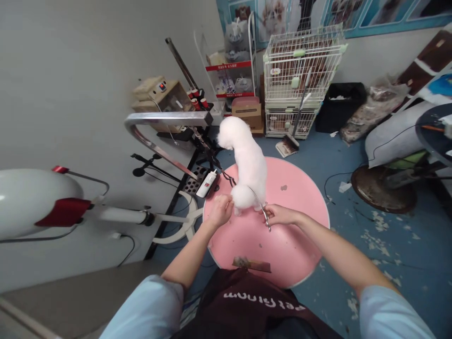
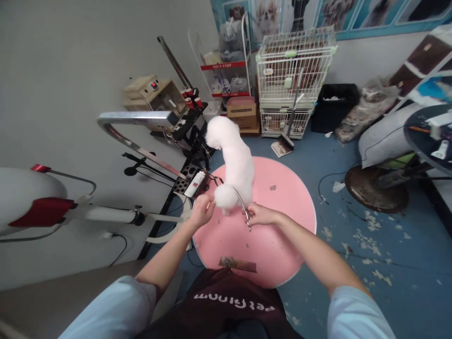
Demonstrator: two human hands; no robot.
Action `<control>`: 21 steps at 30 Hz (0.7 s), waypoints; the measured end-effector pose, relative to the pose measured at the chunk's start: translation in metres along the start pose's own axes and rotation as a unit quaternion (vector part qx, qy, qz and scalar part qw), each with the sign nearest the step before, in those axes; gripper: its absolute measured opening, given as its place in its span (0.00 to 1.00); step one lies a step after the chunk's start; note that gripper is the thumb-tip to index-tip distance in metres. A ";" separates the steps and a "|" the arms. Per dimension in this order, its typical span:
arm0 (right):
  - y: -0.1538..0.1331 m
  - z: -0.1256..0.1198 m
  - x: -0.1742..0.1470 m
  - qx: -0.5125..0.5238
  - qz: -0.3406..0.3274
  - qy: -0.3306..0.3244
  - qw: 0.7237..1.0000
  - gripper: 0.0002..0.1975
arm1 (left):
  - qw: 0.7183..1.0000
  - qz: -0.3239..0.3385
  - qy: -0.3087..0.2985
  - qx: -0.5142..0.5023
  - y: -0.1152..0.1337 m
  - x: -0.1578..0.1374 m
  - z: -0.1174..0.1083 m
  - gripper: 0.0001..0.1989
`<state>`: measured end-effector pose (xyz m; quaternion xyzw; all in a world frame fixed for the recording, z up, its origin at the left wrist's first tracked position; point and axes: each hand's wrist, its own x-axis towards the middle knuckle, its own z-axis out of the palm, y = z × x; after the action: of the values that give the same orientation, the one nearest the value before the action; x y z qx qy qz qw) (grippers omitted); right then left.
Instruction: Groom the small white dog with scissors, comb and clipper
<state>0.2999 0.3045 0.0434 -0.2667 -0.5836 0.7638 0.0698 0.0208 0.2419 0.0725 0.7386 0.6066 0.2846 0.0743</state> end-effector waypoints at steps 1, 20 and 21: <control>0.005 0.003 0.002 0.009 0.004 0.007 1.000 0.20 | 1.000 -0.010 -0.001 -0.002 0.000 0.001 -0.001 0.06; 0.060 0.124 0.047 0.149 -0.092 0.205 0.963 0.21 | 0.994 -0.108 0.033 -0.007 0.011 0.000 -0.016 0.10; 0.060 0.123 0.047 0.133 -0.094 0.211 0.964 0.21 | 0.994 -0.105 0.035 -0.003 0.012 0.001 -0.016 0.10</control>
<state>0.2120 0.2006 -0.0060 -0.3538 -0.4712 0.7512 0.2974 0.0229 0.2363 0.0911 0.6602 0.6822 0.3025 0.0848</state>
